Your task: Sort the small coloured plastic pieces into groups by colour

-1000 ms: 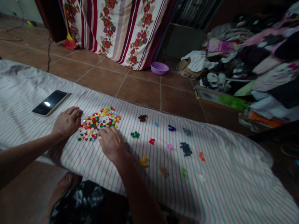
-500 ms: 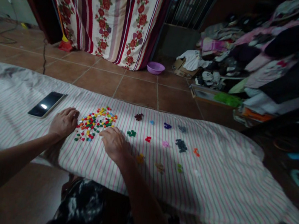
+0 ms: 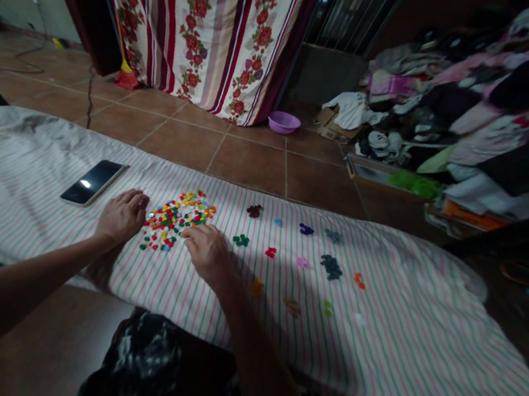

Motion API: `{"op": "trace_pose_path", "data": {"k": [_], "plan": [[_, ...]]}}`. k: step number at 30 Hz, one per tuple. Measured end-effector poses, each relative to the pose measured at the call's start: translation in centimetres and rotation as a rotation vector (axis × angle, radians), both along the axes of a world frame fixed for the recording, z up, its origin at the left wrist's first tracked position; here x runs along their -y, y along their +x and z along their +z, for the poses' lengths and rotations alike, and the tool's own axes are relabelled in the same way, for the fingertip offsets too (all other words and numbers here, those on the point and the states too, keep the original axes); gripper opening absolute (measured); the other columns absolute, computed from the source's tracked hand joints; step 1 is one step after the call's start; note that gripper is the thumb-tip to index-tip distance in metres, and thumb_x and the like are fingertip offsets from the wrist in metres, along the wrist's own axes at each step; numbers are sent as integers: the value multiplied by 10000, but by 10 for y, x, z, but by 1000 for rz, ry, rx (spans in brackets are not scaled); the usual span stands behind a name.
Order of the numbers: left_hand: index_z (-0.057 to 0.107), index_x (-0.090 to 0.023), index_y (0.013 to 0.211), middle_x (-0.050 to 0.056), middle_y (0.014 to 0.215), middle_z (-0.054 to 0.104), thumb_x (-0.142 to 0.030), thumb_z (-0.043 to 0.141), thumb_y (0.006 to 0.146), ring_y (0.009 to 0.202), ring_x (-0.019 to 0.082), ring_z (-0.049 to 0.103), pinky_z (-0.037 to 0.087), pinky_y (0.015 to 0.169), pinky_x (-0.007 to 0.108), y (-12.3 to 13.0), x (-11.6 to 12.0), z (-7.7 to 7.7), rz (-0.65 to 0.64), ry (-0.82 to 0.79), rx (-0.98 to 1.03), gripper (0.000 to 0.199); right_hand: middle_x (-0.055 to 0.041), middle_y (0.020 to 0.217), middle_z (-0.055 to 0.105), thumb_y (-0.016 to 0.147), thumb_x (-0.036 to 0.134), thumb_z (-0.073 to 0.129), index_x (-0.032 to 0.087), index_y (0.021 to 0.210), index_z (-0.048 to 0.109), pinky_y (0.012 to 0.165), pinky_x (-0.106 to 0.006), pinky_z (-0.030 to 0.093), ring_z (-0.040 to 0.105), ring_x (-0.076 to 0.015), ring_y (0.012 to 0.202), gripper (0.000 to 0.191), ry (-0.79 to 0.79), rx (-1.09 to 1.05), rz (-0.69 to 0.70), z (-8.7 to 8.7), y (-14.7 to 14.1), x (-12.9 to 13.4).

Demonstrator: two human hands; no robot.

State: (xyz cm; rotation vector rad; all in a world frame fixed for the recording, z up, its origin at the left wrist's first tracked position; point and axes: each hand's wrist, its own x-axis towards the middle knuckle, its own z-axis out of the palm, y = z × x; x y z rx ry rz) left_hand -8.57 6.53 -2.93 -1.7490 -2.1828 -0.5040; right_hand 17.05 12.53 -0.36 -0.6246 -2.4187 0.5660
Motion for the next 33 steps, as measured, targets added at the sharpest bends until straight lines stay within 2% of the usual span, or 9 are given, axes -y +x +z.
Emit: {"op": "trace_pose_path", "data": {"k": [7, 22, 27, 33], "plan": [[622, -167, 1050, 124, 1223, 620, -217, 436, 851, 1184, 287, 538, 436, 986, 425, 2, 1, 2, 5, 18, -13, 277, -34, 953, 730, 856, 116, 599, 223, 990, 700, 832, -317, 488, 647, -181, 907, 199, -82, -34, -53, 1, 5, -2], [618, -150, 1071, 142, 1215, 630, -231, 428, 857, 1170, 289, 555, 443, 975, 422, -2, -1, -3, -9, 23, -37, 297, -37, 919, 730, 850, 106, 590, 208, 901, 716, 828, -298, 489, 659, -172, 896, 170, -189, -87, -96, 6, 15, -8], [613, -148, 1088, 151, 1215, 630, -259, 415, 871, 1175, 303, 556, 457, 950, 438, -3, -1, -4, -12, 25, -41, 313, -31, 896, 714, 848, 111, 592, 205, 913, 718, 761, -259, 493, 657, -151, 833, 171, -231, -81, -146, 5, 22, -10], [612, -164, 1065, 138, 1211, 628, -254, 390, 878, 1173, 283, 559, 453, 963, 427, -4, 0, -4, -17, 16, -50, 304, -43, 885, 699, 861, 125, 571, 202, 918, 718, 744, -261, 494, 653, -155, 818, 175, -146, -67, -222, 4, 50, -25]]}}
